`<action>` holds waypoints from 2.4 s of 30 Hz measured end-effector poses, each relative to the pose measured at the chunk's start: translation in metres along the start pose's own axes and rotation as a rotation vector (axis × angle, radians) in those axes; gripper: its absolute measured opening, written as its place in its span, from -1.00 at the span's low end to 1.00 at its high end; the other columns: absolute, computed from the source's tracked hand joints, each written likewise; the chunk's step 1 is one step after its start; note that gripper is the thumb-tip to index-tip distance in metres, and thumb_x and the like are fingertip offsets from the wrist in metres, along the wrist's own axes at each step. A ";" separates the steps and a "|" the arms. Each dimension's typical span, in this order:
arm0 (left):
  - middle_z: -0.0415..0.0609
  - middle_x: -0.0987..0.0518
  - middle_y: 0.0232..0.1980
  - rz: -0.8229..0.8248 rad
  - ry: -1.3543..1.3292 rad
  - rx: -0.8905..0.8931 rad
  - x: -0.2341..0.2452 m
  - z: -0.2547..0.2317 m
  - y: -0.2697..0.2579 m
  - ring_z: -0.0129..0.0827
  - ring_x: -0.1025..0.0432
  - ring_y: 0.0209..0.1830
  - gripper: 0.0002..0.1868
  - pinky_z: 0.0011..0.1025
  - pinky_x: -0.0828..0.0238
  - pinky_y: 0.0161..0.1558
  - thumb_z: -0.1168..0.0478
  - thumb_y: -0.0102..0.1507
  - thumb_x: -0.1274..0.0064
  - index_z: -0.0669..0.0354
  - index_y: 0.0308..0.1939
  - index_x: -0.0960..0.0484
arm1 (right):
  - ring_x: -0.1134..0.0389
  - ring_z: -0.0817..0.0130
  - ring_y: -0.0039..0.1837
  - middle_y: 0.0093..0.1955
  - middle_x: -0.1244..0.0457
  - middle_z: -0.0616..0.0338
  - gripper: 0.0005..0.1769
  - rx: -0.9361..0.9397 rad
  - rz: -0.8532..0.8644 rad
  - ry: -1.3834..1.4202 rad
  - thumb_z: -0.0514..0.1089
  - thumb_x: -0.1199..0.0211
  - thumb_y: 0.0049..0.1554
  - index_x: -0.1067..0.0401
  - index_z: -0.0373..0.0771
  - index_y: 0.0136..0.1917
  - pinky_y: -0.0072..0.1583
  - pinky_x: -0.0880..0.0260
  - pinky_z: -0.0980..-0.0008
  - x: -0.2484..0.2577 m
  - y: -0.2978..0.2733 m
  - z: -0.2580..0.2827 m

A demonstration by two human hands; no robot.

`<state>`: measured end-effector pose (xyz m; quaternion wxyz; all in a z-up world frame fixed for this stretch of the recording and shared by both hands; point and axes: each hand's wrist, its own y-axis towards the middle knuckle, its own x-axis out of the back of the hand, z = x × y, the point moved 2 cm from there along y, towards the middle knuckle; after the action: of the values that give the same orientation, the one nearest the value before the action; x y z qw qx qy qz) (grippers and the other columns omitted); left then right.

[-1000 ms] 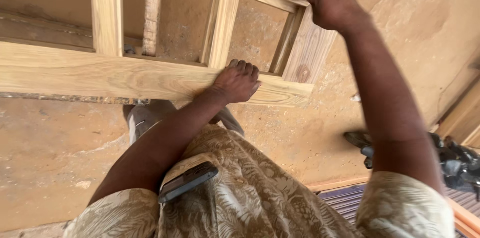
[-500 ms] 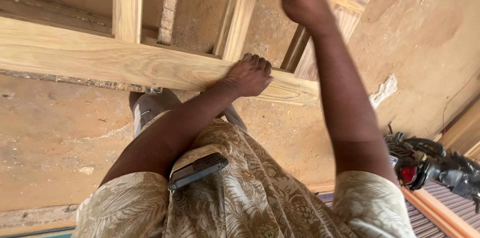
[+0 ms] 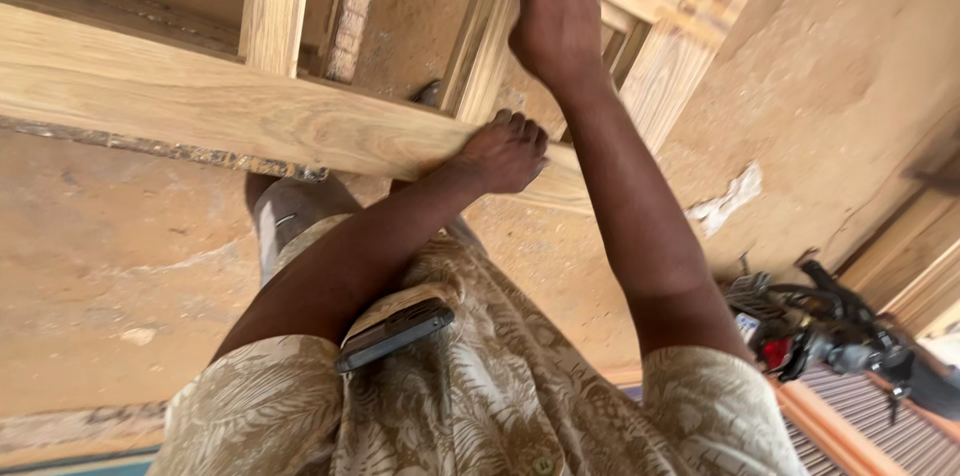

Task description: The person sands a wooden frame structure using a sanding block. They systematically smooth the surfaces of the frame's rails and stiles, lifting and repositioning the frame to access different sections.

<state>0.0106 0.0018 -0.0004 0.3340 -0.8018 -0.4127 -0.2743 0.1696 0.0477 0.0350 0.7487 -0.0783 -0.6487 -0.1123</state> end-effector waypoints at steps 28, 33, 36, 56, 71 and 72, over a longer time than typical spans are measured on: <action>0.35 -0.58 0.03 -0.272 -0.064 -0.013 -0.012 -0.004 0.008 -0.02 -0.48 -0.01 -0.45 -0.07 -0.41 0.08 -0.02 0.43 0.25 0.50 0.11 -0.51 | -0.48 0.09 0.02 0.09 -0.43 -0.07 -0.84 -0.258 0.110 0.305 -0.28 -0.32 0.41 -0.56 -0.27 0.26 0.00 -0.47 0.15 0.072 -0.095 -0.047; 0.22 -0.59 0.09 -0.778 -0.393 -0.134 -0.025 0.029 -0.032 -0.09 -0.48 0.08 -0.69 -0.08 -0.43 0.19 0.16 0.46 0.14 0.34 0.08 -0.56 | -0.53 0.18 0.19 0.21 -0.44 0.10 -0.63 -0.712 -0.223 0.947 0.07 -0.25 0.38 -0.52 -0.21 0.30 0.22 -0.64 0.16 0.111 -0.163 0.046; 0.14 -0.59 0.12 -1.055 -0.269 0.133 -0.026 0.105 -0.116 -0.11 -0.47 0.11 -0.79 -0.03 -0.43 0.22 0.24 0.45 0.09 0.26 0.08 -0.58 | -0.44 0.16 0.30 0.28 -0.39 0.03 -0.65 -0.838 -0.184 1.240 -0.05 -0.28 0.36 -0.51 -0.24 0.34 0.38 -0.56 0.14 0.083 -0.183 0.091; 0.14 -0.41 -0.10 -0.723 0.081 0.396 -0.029 0.201 -0.238 -0.01 -0.36 -0.10 -0.86 0.01 -0.40 -0.20 0.23 0.42 -0.14 0.25 -0.09 -0.58 | -0.36 -0.21 0.32 0.27 -0.33 -0.33 -0.57 -0.252 0.100 0.112 -0.36 -0.17 0.15 -0.44 -0.54 0.28 0.38 -0.38 0.05 0.000 -0.113 0.234; 0.13 -0.52 -0.32 -0.890 0.167 0.324 -0.006 0.193 -0.232 -0.12 -0.46 -0.39 -0.86 -0.16 -0.38 -0.43 0.28 0.23 -0.02 0.23 -0.18 -0.61 | -0.36 0.03 0.33 0.35 -0.32 -0.16 -0.48 -0.309 0.401 0.209 -0.48 -0.04 0.10 -0.46 -0.38 0.32 0.19 -0.52 0.12 0.004 -0.095 0.231; 0.12 -0.51 -0.33 -0.869 0.149 0.314 -0.010 0.189 -0.236 -0.11 -0.46 -0.38 -0.89 -0.15 -0.39 -0.41 0.26 0.27 -0.03 0.22 -0.21 -0.59 | -0.35 0.14 0.39 0.45 -0.29 -0.12 -0.44 -0.363 0.505 0.251 -0.51 0.02 0.18 -0.43 -0.34 0.41 0.24 -0.54 0.17 0.000 -0.098 0.222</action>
<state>-0.1631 0.2443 -0.0534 0.3341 -0.4724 -0.7217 -0.3799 -0.0690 0.0115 0.0651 0.8009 -0.3540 -0.4808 -0.0457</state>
